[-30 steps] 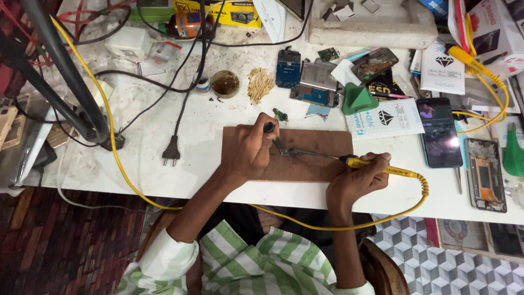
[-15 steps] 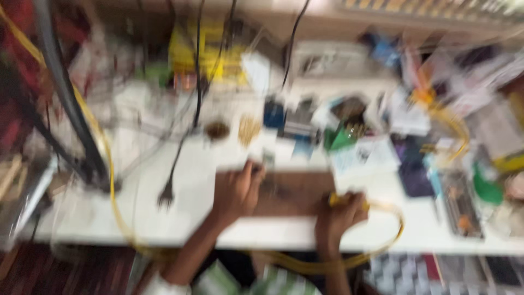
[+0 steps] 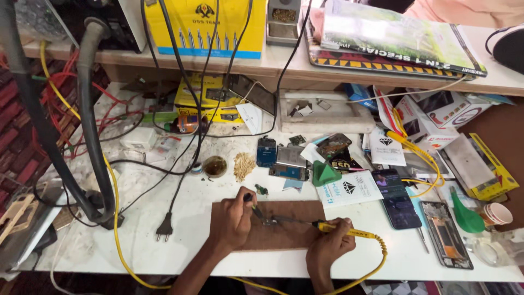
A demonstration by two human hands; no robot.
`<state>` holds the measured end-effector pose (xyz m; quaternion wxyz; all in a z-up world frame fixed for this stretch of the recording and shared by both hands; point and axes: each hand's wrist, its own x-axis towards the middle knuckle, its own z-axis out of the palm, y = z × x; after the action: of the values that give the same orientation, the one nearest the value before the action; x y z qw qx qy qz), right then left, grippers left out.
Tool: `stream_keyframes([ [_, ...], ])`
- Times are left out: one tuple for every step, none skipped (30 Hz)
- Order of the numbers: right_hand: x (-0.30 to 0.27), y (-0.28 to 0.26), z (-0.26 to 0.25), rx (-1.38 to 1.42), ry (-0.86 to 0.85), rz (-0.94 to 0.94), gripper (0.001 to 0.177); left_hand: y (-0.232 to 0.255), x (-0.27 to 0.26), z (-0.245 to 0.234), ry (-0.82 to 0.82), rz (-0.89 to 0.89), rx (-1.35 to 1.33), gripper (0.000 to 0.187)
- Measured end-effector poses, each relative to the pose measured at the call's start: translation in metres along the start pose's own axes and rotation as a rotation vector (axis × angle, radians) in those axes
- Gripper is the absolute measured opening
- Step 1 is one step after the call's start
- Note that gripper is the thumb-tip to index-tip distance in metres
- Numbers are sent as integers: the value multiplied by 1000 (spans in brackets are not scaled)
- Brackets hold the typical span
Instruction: The person uses a soldering iron and a small screwdriver to solder a small electronic component on a wooden board. They repeatedly heat the component and apply solder, occasionally adjusting the component's position.
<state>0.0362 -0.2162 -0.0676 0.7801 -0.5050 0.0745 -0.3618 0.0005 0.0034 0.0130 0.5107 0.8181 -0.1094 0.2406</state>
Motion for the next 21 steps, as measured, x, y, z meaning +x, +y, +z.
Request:
stream_keyframes([
  [0,-2,1,35,-4,9,44,3,2,0,7,-22,26,20],
  [2,-4,3,69,-7,17,43,5,2,-1,14,-44,53,20],
  [4,-5,6,105,-10,25,42,6,5,-1,21,-64,79,19],
  [7,-4,9,108,1,47,43,6,8,-2,31,-58,106,19],
  [6,-5,8,102,17,71,44,5,7,-1,33,-58,129,18],
  [5,-5,6,97,33,96,46,4,4,-1,36,-57,152,18],
  [3,-6,3,89,26,99,45,2,2,0,42,-44,153,17],
  [1,-7,0,81,20,102,44,0,-1,1,47,-31,154,16],
  [3,-7,2,80,8,97,43,-2,0,2,61,-9,154,16],
  [4,-8,4,74,10,93,43,-4,2,3,48,8,113,15],
  [5,-9,5,68,7,91,44,-6,2,3,40,22,75,14],
  [6,-10,7,63,5,90,44,-8,3,4,32,37,37,14],
  [4,-11,7,86,18,106,44,-9,-1,4,36,47,80,14],
  [3,-13,6,109,32,122,45,-9,-5,3,40,58,124,14],
  [5,-14,11,142,41,132,45,-9,-2,3,50,79,170,14],
  [7,-15,15,139,35,146,45,-10,1,2,29,46,111,15],
  [5,-18,14,129,31,164,44,-9,0,3,4,7,49,16],
  [4,-20,13,119,27,182,44,-8,0,2,-20,-32,-12,17],
  [3,-21,12,92,44,186,45,-7,0,3,-9,-25,-13,17],
  [3,-21,12,65,61,189,46,-7,2,3,2,-17,-15,17],
  [3,-21,11,32,83,193,47,-7,2,3,7,-14,-19,18],
])
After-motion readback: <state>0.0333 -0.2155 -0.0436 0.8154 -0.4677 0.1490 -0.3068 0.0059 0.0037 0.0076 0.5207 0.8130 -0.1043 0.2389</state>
